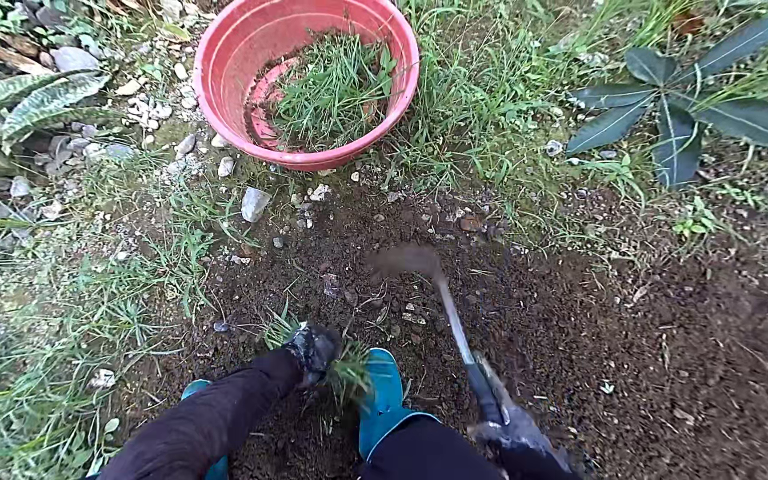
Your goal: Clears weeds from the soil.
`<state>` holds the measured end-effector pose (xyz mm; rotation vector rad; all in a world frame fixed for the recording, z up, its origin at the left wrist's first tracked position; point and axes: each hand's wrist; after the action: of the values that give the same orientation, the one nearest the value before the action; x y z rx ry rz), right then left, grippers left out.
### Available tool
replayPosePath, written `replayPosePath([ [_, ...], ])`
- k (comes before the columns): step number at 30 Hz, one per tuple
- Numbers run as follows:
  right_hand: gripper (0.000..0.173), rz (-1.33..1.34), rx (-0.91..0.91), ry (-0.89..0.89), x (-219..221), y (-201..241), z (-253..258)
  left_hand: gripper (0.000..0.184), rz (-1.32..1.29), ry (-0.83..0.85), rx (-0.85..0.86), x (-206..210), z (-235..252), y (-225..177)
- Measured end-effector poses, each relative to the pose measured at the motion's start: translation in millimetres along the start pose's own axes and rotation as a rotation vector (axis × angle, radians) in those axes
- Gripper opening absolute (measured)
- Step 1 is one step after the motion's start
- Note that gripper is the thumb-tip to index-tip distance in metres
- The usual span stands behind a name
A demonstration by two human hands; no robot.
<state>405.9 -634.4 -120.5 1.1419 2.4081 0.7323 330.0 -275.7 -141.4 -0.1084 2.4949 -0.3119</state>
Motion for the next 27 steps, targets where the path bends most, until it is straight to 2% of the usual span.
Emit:
replayPosePath([
  [2, 0.113, -0.086, 0.036, 0.062, -8.0, -7.9, -9.2, 0.060, -0.168, -0.257, -0.142, -23.8, 9.3, 17.8],
  [3, 0.113, -0.087, 0.042, 0.062, -11.0, -4.5, -17.6, 0.071, -0.232, -0.324, -0.219, -33.6, 15.0, 31.7],
  [4, 0.111, -0.092, 0.046, 0.046, -11.7, 1.1, -27.4, 0.074, -0.273, -0.325, -0.285, -39.4, 21.5, 46.4],
  [7, 0.102, -0.037, 0.065, -0.069, -7.8, 34.3, -40.6, 0.064, -0.331, -0.262, -0.388, -39.6, 42.5, 68.4],
  [9, 0.113, 0.096, -0.027, -0.123, -13.6, 23.7, -32.4, 0.055, -0.317, -0.206, -0.309, -39.0, 32.4, 50.7],
  [13, 0.117, 0.283, -0.160, -0.200, -17.5, 21.9, -24.3, 0.043, -0.178, -0.149, 0.036, -46.4, 16.4, -2.1],
  [14, 0.117, 0.299, -0.164, -0.208, -17.8, 23.2, -23.4, 0.046, -0.142, -0.120, 0.028, -49.5, 22.8, -17.4],
  [17, 0.119, 0.337, -0.169, -0.222, -13.9, 26.8, -20.2, 0.063, -0.145, 0.035, -0.205, -57.4, 58.0, -41.1],
  [18, 0.119, 0.345, -0.174, -0.218, -13.9, 26.0, -19.5, 0.061, -0.126, 0.044, -0.243, -58.3, 67.1, -38.4],
  [21, 0.120, 0.348, -0.180, -0.239, -16.2, 21.5, -26.4, 0.041, 0.043, 0.011, -0.172, -68.3, 64.5, -19.5],
  [22, 0.119, 0.353, -0.201, -0.240, -17.8, 22.8, -27.7, 0.039, 0.029, -0.024, -0.202, -73.2, 58.5, -8.4],
  [25, 0.118, 0.438, -0.244, -0.264, -19.0, 32.4, -27.9, 0.046, -0.235, -0.214, -0.357, -79.2, 36.2, 34.0],
  [27, 0.113, 0.512, -0.235, -0.282, -10.4, 36.5, -18.6, 0.047, -0.250, -0.206, -0.373, -86.9, 21.7, 54.5],
])
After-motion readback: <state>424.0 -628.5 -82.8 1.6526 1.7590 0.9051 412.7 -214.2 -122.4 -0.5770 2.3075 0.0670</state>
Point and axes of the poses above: each hand's wrist, its own z-axis towards the middle knuckle, its own x-axis out of the palm, y = z × x, and after that the axes turned 9 degrees about z, right-handed
